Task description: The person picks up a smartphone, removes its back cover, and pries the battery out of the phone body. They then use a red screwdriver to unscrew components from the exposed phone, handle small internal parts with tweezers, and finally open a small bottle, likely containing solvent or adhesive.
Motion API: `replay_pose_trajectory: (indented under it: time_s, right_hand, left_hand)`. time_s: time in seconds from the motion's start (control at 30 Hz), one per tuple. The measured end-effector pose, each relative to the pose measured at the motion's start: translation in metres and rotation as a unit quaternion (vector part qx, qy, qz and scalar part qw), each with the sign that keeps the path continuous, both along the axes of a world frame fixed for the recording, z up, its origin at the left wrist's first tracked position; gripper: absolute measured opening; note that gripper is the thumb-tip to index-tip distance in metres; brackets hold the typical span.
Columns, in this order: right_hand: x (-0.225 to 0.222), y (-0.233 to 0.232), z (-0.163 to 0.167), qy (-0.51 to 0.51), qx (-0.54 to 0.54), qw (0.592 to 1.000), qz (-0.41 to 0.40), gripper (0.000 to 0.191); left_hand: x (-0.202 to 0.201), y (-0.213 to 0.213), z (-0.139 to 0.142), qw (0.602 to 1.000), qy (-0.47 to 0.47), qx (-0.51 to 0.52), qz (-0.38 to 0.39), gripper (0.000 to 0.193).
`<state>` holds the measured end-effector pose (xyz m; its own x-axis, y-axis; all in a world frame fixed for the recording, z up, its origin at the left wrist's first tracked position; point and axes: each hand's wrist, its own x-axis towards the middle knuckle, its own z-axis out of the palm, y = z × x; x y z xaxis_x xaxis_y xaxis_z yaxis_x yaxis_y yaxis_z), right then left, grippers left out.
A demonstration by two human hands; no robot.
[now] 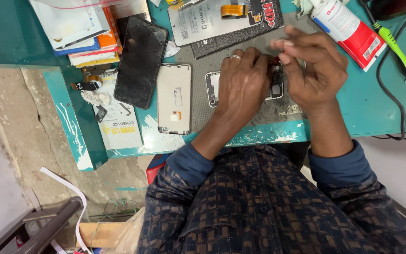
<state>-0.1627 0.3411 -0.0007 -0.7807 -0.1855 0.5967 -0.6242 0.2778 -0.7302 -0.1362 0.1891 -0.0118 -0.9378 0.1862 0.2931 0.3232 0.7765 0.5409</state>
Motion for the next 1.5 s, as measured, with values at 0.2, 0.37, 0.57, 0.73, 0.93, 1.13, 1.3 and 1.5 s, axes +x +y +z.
replay_pose_trajectory:
  time_s: [0.2, 0.37, 0.57, 0.73, 0.93, 1.13, 1.3, 1.5]
  right_hand:
    - [-0.001, -0.002, 0.0, 0.035, -0.063, 0.997, 0.018, 0.029]
    - [0.0, -0.003, 0.002, 0.014, -0.002, 1.0, 0.002, 0.019]
    - [0.001, -0.004, 0.004, 0.045, 0.008, 0.999, 0.0, 0.027]
    - [0.002, -0.006, 0.007, 0.07, 0.017, 0.997, 0.003, 0.031]
    - [0.006, -0.005, 0.006, 0.031, 0.037, 0.999, -0.015, 0.025]
    - [0.005, -0.002, 0.002, 0.053, 0.033, 0.998, -0.012, 0.029]
    - [0.005, -0.003, 0.002, 0.028, 0.021, 0.999, 0.018, 0.028]
    - [0.006, -0.004, 0.005, 0.031, 0.037, 0.999, -0.026, 0.027]
  left_hand:
    - [0.004, 0.001, -0.007, 1.0, 0.023, -0.014, -0.004, 0.017]
    - [0.003, 0.007, -0.011, 0.999, 0.03, -0.03, 0.026, 0.009]
    - [0.004, 0.007, -0.012, 1.0, 0.024, -0.016, 0.01, 0.013]
    - [0.004, 0.006, -0.012, 1.0, 0.028, 0.002, 0.008, 0.016]
    - [0.003, 0.008, -0.011, 1.0, 0.019, -0.018, 0.015, 0.012]
    - [0.003, 0.008, -0.013, 1.0, 0.02, -0.007, 0.019, 0.013]
    - [0.0, 0.005, -0.013, 1.0, 0.018, -0.001, 0.015, 0.017]
    - [0.001, 0.005, -0.012, 1.0, 0.029, -0.002, 0.007, 0.018]
